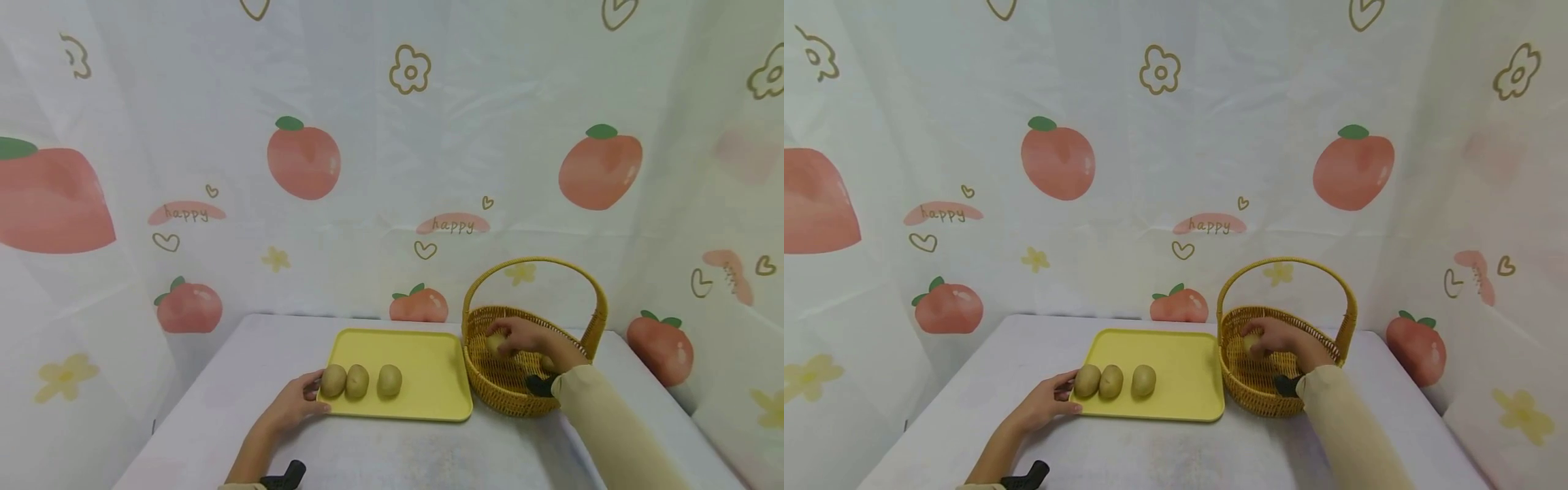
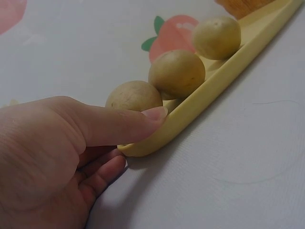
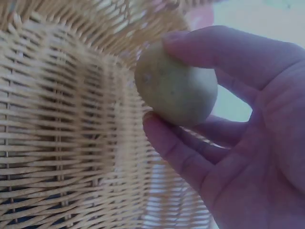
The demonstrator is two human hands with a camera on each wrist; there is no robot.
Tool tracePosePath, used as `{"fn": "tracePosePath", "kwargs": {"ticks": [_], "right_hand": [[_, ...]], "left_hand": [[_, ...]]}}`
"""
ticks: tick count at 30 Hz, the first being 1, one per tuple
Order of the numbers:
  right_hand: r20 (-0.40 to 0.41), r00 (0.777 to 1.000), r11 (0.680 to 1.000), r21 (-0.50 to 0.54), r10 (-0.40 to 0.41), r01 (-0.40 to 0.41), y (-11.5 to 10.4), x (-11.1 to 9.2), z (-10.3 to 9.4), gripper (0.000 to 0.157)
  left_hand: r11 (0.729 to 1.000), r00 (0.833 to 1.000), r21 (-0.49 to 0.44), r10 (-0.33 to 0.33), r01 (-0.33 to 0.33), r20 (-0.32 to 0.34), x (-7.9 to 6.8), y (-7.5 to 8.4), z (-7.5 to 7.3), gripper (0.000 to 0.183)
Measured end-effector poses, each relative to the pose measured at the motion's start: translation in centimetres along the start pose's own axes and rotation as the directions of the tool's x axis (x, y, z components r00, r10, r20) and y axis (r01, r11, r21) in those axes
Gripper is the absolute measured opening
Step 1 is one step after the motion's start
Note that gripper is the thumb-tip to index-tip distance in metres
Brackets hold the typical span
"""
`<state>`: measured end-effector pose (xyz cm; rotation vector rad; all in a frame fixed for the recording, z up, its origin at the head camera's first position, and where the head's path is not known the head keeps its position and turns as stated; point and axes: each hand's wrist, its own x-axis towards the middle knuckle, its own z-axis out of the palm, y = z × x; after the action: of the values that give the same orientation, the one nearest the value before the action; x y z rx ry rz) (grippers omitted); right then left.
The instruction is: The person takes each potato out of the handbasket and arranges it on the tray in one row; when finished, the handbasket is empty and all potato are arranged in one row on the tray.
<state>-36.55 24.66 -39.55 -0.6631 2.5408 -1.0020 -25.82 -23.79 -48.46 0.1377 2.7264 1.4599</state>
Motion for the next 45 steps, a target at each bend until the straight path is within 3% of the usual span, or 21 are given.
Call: {"fn": "tracePosePath", "kwargs": {"ticks": [7,12,17,25,32,39,45], "right_hand": [[-0.096,0.993,0.994,-0.084,-0.075,0.067,-2.0,-1.3,0.6,0.049],[-0.181,0.973,0.979,-0.166,-0.145,0.115,-3.4,-2.6,2.0,0.044],[-0.2,0.946,0.959,-0.176,-0.257,0.223,-4.8,-3.3,3.6,0.041],[-0.227,0.932,0.954,-0.167,-0.284,0.25,-7.5,-3.1,6.8,0.04],[-0.256,0.922,0.955,-0.143,-0.289,0.259,-8.8,-1.7,10.3,0.042],[-0.308,0.925,0.974,-0.107,-0.223,0.199,-8.0,1.2,13.7,0.045],[-0.329,0.924,0.978,-0.145,-0.193,0.152,-7.1,3.7,15.5,0.045]], "left_hand": [[1.0,1.0,0.012,-0.011,0.011,-0.008,0.0,0.0,0.0,0.082],[1.0,1.0,0.012,-0.015,0.015,-0.015,0.1,-0.4,0.2,0.082],[1.0,1.0,0.013,-0.005,0.006,-0.017,0.1,-0.2,0.1,0.082],[1.0,1.0,0.012,-0.006,0.006,-0.015,0.0,-0.2,0.1,0.082],[1.0,1.0,0.001,-0.019,0.019,-0.019,0.1,-0.2,0.2,0.082],[1.0,1.0,-0.002,0.001,-0.001,-0.01,0.1,-0.3,0.1,0.082],[1.0,1.0,0.008,0.01,-0.01,-0.006,0.1,-0.3,0.1,0.082]]}}
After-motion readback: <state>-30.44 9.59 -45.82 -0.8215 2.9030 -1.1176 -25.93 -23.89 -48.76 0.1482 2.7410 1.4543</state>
